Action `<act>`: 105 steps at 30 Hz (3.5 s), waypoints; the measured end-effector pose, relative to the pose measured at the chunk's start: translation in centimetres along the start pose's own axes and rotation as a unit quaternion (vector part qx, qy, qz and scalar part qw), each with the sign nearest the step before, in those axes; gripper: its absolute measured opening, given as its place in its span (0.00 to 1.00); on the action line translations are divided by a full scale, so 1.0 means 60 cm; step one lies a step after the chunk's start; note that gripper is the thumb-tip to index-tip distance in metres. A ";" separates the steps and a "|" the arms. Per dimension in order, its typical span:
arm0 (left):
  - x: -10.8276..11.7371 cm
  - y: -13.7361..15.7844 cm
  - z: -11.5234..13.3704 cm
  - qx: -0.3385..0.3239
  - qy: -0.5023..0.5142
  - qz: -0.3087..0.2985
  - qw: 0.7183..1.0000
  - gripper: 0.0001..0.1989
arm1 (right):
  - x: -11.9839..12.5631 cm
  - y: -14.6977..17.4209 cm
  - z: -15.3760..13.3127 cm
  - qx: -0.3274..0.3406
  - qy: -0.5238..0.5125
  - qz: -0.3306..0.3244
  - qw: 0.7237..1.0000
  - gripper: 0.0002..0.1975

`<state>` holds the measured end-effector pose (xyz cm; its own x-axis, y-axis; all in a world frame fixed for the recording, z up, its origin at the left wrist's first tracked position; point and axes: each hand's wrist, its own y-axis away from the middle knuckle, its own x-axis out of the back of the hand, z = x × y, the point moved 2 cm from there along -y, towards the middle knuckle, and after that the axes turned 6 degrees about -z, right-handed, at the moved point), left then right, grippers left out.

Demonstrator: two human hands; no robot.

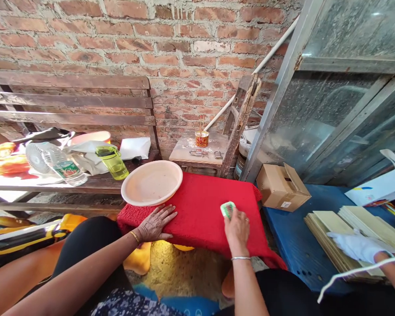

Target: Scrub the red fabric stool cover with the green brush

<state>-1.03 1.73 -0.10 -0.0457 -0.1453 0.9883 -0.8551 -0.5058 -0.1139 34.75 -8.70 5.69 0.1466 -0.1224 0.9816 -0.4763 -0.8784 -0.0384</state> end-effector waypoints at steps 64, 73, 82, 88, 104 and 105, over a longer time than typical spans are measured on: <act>0.120 0.016 0.024 0.078 0.155 0.256 0.951 0.10 | -0.088 0.108 -0.248 0.229 -0.001 0.008 0.973 0.33; 0.140 0.022 -0.003 0.093 0.152 0.315 0.932 0.09 | -0.058 0.089 -0.135 0.139 -0.038 0.014 0.990 0.35; 0.158 0.022 -0.019 0.094 0.139 0.355 0.920 0.07 | -0.087 0.124 -0.268 0.222 -0.001 -0.025 0.975 0.24; 0.162 0.025 -0.025 0.108 0.134 0.331 0.928 0.06 | -0.037 0.070 -0.072 0.022 0.031 0.006 0.999 0.33; 0.152 0.019 -0.031 0.155 0.088 0.209 0.962 0.09 | -0.091 0.057 -0.297 0.227 0.008 -0.047 0.973 0.24; 0.151 0.019 -0.032 0.155 0.087 0.205 0.962 0.10 | -0.084 0.041 -0.299 0.203 0.027 -0.050 0.977 0.24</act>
<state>-3.39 1.46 8.92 -0.4549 -0.2565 0.8528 -0.5524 -0.6698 -0.4961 17.30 -1.95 4.01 0.1233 -0.0117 0.9923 -0.0760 -0.9971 -0.0023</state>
